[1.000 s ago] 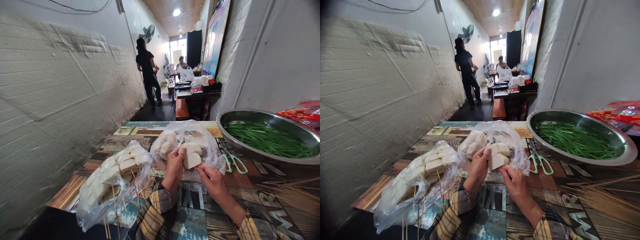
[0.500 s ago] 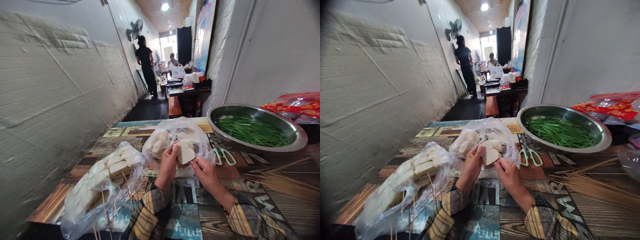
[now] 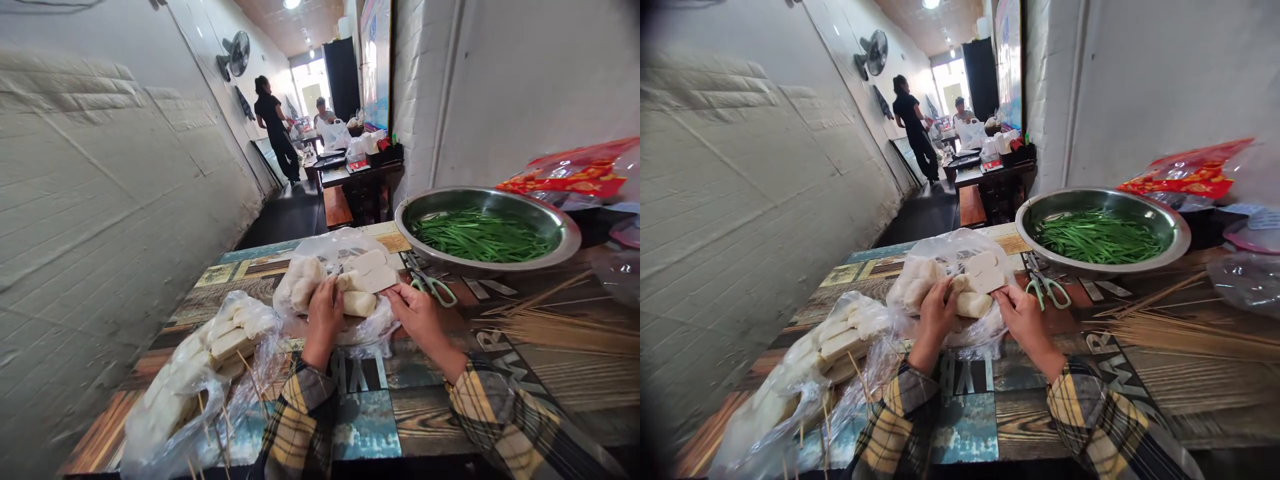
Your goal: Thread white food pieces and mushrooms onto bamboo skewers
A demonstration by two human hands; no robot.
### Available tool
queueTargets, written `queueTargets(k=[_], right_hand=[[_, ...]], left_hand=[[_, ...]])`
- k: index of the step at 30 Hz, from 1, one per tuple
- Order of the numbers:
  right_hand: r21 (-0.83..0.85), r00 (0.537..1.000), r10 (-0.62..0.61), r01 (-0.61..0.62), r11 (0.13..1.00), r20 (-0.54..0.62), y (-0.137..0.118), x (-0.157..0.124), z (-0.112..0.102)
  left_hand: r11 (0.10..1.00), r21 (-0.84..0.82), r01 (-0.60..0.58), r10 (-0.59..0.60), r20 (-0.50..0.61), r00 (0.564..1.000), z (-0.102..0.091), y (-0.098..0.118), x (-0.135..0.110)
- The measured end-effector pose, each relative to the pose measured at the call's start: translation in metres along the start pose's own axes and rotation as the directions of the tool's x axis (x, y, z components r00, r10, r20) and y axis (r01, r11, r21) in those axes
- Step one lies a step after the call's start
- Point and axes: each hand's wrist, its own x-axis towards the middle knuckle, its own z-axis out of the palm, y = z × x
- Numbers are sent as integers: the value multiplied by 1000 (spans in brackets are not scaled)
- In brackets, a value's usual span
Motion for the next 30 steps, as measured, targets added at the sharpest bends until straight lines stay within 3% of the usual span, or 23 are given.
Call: queueTargets(k=[9, 12, 15, 18, 20, 24, 30], right_hand=[[-79, 999, -31, 30, 996, -13, 9, 2, 4], [-67, 999, -35, 34, 997, -21, 7, 2, 2], [-59, 999, -24, 23, 998, -26, 6, 1, 0], [-66, 1000, -9, 8, 998, -17, 4, 0, 0], [-67, 1000, -3, 3, 998, -8, 4, -1, -1], [-79, 1000, -11, 12, 997, 7, 6, -2, -1], [-91, 999, 9, -6, 996, 39, 11, -3, -2]], left_hand=[[983, 182, 32, -33, 6, 999, 6, -3, 8], [994, 51, 94, -91, -62, 994, 4, -4, 9], [949, -210, 236, -264, -118, 957, -1, -4, 9], [770, -525, 361, -420, 8, 908, -7, 1, 9], [628, -662, 409, -440, 132, 888, -10, 8, 8], [479, -770, 422, -428, 215, 878, -14, 21, 7], [466, -812, 352, -436, 135, 890, -23, 27, 8]])
